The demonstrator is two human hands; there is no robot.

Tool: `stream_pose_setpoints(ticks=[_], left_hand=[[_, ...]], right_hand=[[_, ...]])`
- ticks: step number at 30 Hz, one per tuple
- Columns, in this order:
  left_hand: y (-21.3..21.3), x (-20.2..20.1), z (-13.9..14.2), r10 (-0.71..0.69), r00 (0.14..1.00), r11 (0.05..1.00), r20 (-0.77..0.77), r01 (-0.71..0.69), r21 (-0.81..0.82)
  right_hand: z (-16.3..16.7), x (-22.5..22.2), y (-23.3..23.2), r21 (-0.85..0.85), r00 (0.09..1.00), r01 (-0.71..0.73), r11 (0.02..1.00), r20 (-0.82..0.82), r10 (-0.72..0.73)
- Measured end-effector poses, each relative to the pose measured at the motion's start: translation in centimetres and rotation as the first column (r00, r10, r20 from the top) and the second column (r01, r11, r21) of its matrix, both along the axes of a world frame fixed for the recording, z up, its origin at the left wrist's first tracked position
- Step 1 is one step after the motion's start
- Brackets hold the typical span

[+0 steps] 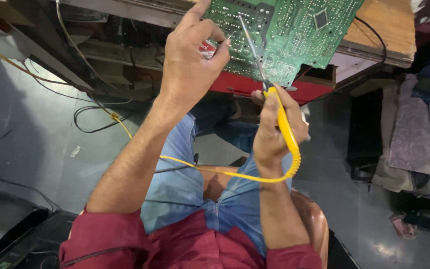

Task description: The person uses a soldering iron and solder wire to reflow solder joints on a green circuit board. They work on multiple points on the board, then flip it over to inspect the component side.

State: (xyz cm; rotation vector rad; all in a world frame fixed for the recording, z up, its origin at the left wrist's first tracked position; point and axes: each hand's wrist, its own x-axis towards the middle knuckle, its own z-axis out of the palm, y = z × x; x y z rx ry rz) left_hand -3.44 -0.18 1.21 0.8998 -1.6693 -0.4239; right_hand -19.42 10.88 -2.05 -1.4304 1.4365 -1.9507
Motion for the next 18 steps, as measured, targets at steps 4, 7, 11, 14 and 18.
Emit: stream_pose_setpoints(ticks=[4,7,11,14,18], left_hand=[[0.0,-0.1,-0.7,-0.005,1.000,1.000,-0.010,0.005,0.026],[-0.2,-0.1,-0.9,0.013,1.000,1.000,0.013,-0.013,-0.025],[-0.2,-0.2,-0.7,0.021,1.000,1.000,-0.010,-0.021,0.012],[-0.1,-0.4,-0.4,0.042,0.999,0.999,-0.005,-0.042,0.008],[0.0,-0.6,-0.4,0.063,0.998,0.998,-0.013,-0.063,-0.011]], right_hand=[[0.4,-0.9,0.5,-0.016,0.991,0.044,0.999,-0.127,-0.046],[0.6,-1.3,0.4,-0.068,0.953,0.073,0.995,-0.289,-0.090],[0.8,-1.4,0.4,-0.127,0.900,0.053,0.991,-0.424,-0.102],[0.7,-1.3,0.3,-0.113,0.913,0.042,0.993,-0.400,-0.084],[0.9,-1.5,-0.1,-0.124,0.898,0.042,0.991,-0.431,-0.092]])
